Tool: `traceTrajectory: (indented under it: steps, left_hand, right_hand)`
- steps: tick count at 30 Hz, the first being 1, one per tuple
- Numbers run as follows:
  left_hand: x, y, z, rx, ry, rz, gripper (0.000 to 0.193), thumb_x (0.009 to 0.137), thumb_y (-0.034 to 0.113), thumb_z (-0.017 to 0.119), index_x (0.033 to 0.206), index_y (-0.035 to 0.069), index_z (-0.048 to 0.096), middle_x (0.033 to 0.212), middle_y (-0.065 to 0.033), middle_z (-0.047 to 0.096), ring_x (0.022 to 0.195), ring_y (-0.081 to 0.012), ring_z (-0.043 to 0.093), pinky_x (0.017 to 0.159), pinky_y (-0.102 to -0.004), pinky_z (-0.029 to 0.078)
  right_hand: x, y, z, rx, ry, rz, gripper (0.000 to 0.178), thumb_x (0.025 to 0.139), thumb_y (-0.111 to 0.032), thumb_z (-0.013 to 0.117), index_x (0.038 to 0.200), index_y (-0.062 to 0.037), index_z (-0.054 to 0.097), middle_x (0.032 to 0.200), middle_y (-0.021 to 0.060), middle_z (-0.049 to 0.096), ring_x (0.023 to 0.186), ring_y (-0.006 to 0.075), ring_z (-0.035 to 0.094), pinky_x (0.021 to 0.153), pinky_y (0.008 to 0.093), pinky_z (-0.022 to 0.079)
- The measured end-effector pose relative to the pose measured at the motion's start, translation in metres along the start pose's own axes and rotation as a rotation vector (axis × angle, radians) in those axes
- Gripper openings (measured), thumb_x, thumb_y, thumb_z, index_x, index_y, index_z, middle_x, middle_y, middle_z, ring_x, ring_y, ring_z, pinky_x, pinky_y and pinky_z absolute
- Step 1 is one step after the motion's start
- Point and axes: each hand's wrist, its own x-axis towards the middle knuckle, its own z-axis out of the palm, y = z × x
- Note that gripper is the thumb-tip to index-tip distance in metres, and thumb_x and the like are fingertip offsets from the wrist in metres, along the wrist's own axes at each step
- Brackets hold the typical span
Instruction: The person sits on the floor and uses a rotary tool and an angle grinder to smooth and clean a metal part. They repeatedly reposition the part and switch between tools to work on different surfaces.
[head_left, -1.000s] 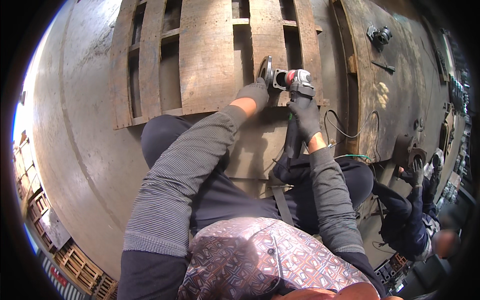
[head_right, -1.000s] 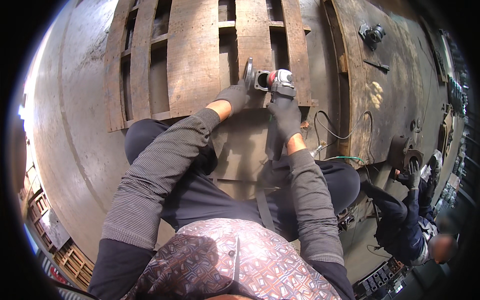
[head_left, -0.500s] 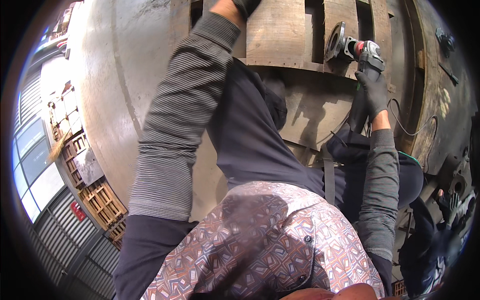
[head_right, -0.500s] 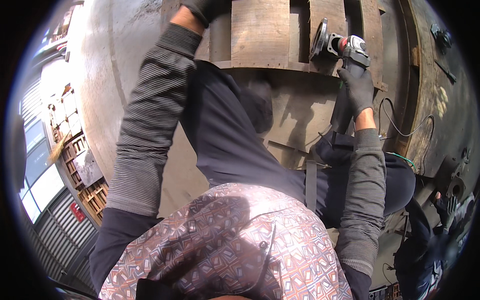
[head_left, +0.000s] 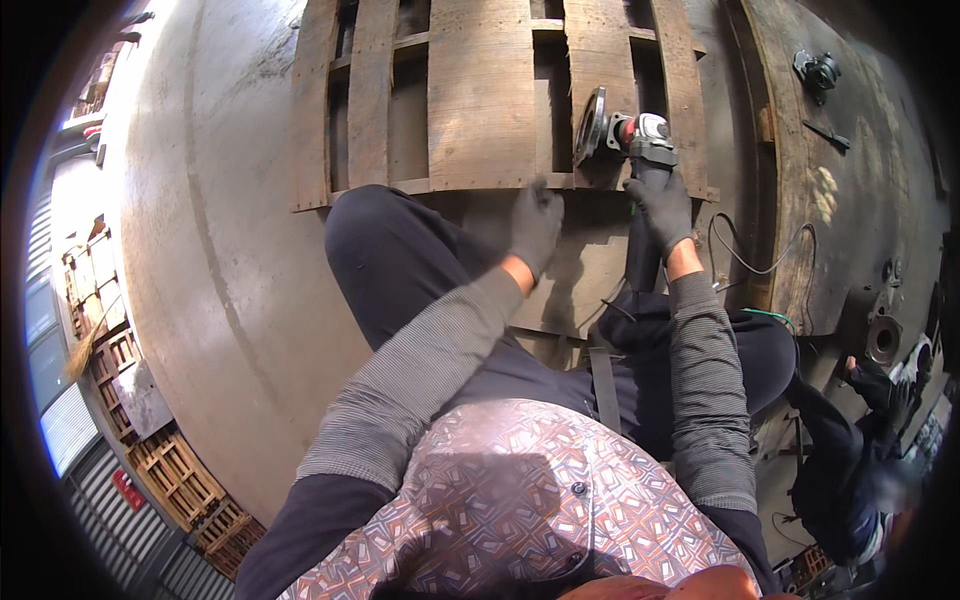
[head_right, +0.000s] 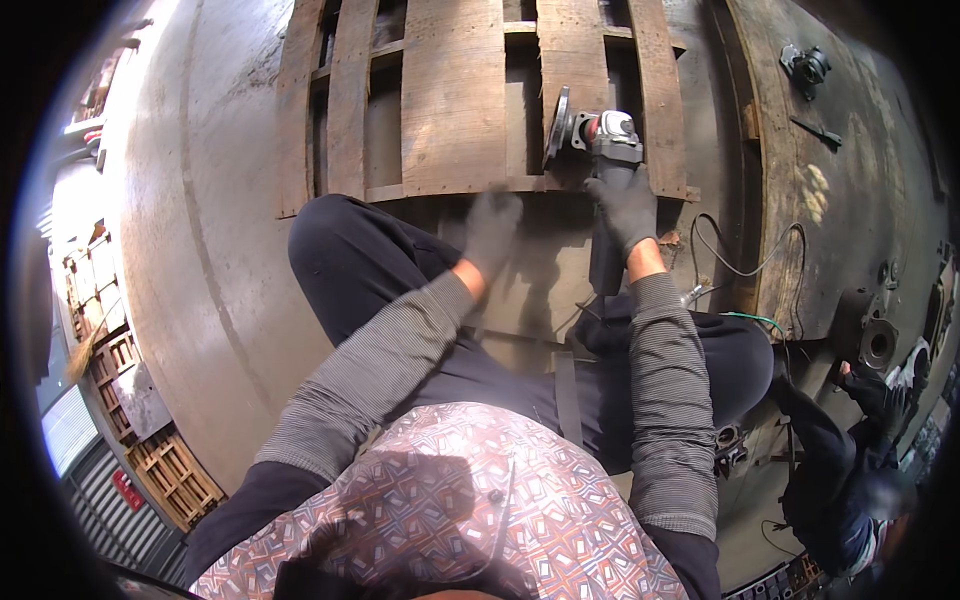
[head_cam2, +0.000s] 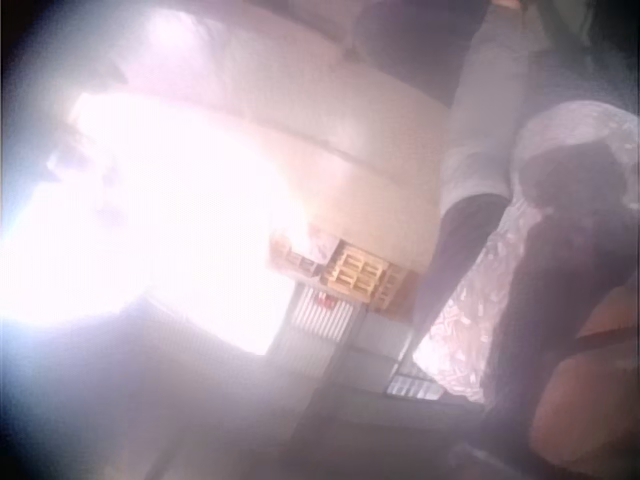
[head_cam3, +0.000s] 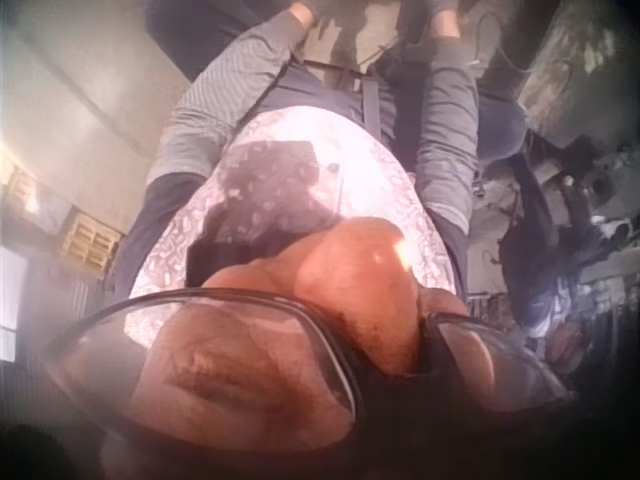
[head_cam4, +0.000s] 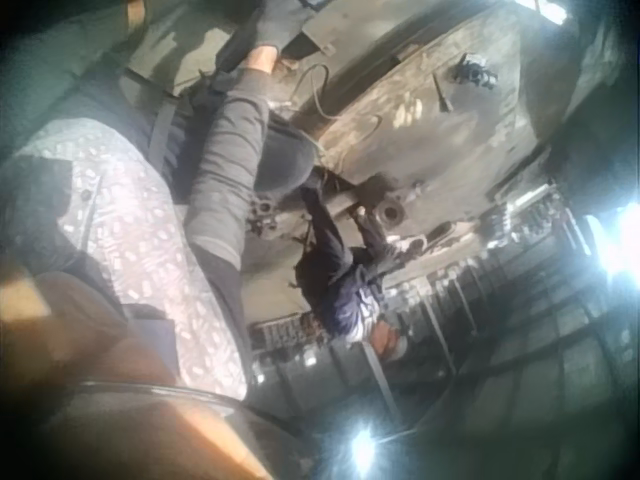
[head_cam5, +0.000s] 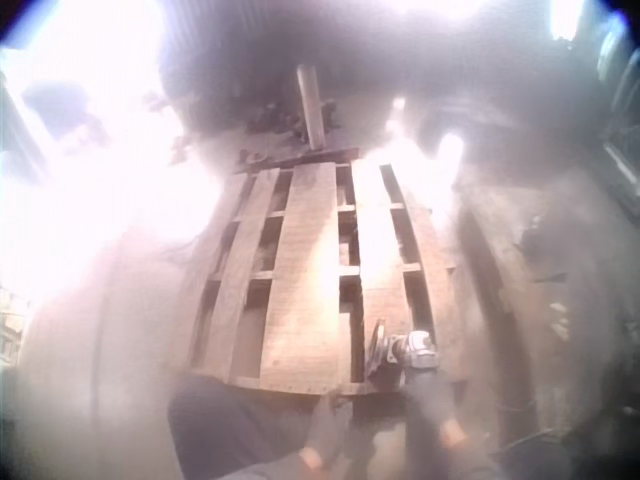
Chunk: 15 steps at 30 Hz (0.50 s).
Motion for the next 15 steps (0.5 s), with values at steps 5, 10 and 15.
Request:
traceTrajectory:
  steps: [5,10,15]
  left_hand:
    - [0.075,0.079,0.004,0.675,-0.157,0.366,0.058,0.096,0.031,0.069,0.142,-0.002,0.054,0.141,-0.028,0.064,0.132,-0.0395,0.063,0.11,-0.0436,0.052]
    - [0.113,0.069,0.037,0.873,-0.51,0.117,0.068,0.094,0.038,0.073,0.145,-0.001,0.049,0.147,-0.0286,0.061,0.137,-0.0403,0.06,0.115,-0.0468,0.049]
    - [0.118,0.045,0.047,0.826,-0.448,0.131,0.053,0.098,0.032,0.068,0.138,0.0,0.054,0.137,-0.027,0.068,0.126,-0.0429,0.067,0.108,-0.0498,0.054]
  right_hand:
    - [0.002,-0.016,-0.003,-0.011,-0.001,0.127,0.083,0.077,-0.049,0.087,0.129,0.0085,0.059,0.118,0.0311,0.072,0.112,0.0446,0.072,0.097,0.0499,0.055]
    - [0.009,-0.012,-0.006,-0.02,-0.039,0.027,0.086,0.077,-0.05,0.086,0.131,0.0095,0.055,0.121,0.0351,0.07,0.116,0.0471,0.071,0.1,0.0523,0.055]
    - [0.017,-0.013,-0.006,-0.07,-0.063,0.059,0.086,0.079,-0.049,0.086,0.134,0.0081,0.054,0.124,0.0345,0.07,0.118,0.0483,0.07,0.101,0.0526,0.055]
